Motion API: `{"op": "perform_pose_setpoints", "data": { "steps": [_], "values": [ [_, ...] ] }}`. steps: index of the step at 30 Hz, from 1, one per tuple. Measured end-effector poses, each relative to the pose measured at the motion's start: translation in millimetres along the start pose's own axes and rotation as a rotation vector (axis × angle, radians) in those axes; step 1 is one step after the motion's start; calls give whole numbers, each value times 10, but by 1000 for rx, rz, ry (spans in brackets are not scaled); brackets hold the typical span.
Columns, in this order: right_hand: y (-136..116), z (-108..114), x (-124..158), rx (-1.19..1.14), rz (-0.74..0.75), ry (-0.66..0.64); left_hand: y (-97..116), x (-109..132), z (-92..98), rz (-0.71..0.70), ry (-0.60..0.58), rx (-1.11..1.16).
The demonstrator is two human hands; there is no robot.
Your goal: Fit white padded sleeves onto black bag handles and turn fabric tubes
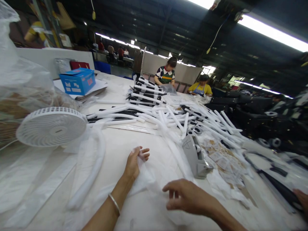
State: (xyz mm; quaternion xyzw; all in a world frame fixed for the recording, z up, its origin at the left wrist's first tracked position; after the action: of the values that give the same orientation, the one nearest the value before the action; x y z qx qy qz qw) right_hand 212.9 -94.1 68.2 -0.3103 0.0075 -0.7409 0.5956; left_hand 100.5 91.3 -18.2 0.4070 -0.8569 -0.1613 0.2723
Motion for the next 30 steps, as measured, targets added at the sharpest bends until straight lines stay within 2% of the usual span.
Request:
{"op": "perform_pose_setpoints", "data": {
  "steps": [3,5,9,12,17,23,26,30],
  "values": [
    [0,190,-408,-84,-18,228,6,27,-17,-75,-6,-49],
    [-36,263,-770,-38,-44,355,14,35,-21,-117,-22,-75],
    [-141,254,-1435,63,-124,407,56,7,11,-191,-21,-92],
    [-159,203,-1709,61,-174,386,100,-9,36,-231,-8,-96],
    [-36,165,-1758,-35,-163,304,115,-16,42,-225,6,-92],
    [114,297,-1547,-144,-101,412,61,-76,75,-223,53,8],
    [66,288,-1523,-143,-95,439,55,-85,88,-238,64,49],
    [-56,153,-1621,-128,-129,444,63,-90,106,-261,68,75]
  ]
}}
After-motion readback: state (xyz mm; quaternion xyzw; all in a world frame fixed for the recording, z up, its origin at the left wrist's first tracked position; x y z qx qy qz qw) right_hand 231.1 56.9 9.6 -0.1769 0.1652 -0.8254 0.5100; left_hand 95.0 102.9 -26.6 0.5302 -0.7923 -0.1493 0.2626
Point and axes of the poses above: each hand's wrist, its own x-axis away from the middle knuckle, its own z-axis out of the back of the hand, y = z × x, the point moved 3 cm from there along -x, towards the middle knuckle, and after that the axes turned 11 degrees about x, right-handed, at the moved point
